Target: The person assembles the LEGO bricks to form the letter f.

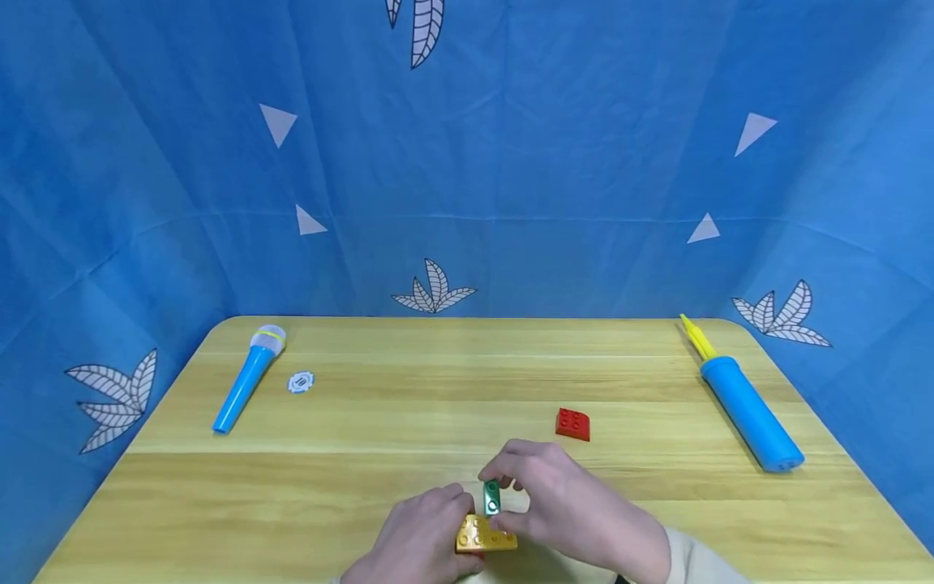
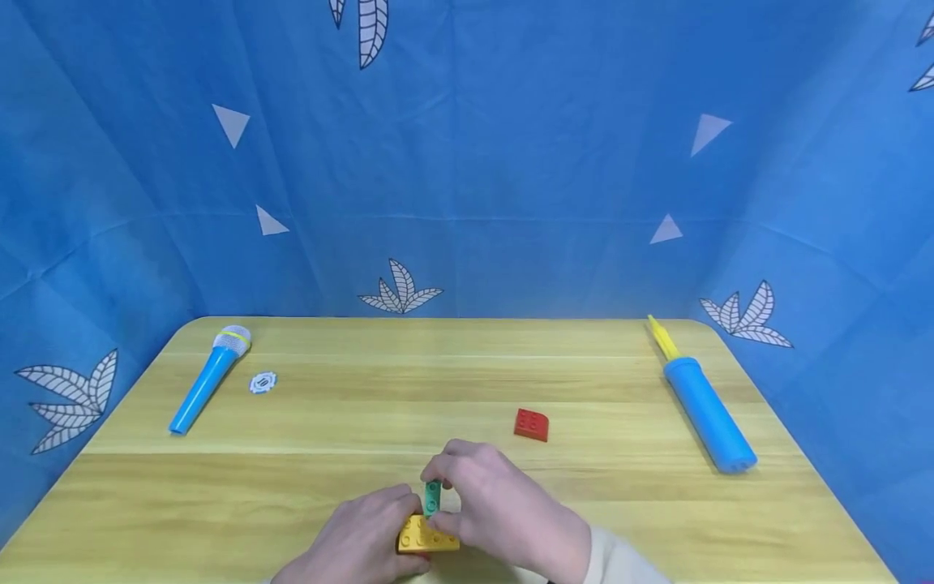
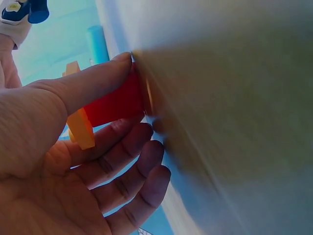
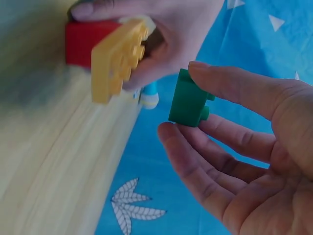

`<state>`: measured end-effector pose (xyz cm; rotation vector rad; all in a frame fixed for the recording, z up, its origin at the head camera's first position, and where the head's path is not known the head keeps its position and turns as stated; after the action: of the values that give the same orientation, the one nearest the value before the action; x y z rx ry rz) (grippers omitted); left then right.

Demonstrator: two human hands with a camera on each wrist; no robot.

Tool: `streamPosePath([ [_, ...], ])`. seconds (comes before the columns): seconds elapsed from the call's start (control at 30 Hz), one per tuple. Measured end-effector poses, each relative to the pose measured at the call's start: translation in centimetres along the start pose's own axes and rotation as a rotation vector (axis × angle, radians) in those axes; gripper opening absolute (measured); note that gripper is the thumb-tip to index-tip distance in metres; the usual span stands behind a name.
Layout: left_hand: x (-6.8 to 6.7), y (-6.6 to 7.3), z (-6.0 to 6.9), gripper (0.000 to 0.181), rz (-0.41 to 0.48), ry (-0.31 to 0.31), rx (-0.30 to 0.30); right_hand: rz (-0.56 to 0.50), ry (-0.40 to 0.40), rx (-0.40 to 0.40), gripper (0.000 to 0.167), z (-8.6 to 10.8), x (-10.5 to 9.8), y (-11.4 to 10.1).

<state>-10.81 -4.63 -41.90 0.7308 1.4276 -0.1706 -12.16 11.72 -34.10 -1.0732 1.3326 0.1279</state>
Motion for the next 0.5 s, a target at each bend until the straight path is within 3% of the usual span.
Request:
streamPosePath([
  [0.27, 0.1, -0.1, -0.1, 0.034, 0.011, -0.028, -0.012, -0.006, -0.042, -0.022, 0.027, 0.0, 1.6, -0.1],
  [0.5, 0.1, 0.0, -0.1, 0.035, 0.024, -0.049, -0.035, -0.041, -0.113, 0.008, 0.028, -0.1, 2.4, 0.0],
])
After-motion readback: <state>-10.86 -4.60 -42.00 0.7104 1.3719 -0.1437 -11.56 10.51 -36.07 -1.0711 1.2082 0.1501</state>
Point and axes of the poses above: each hand's wrist, its own z-axis away from the middle knuckle, its own x-axis out of the palm, y = z × x, the point moved 3 cm from there along -z, towards the middle knuckle
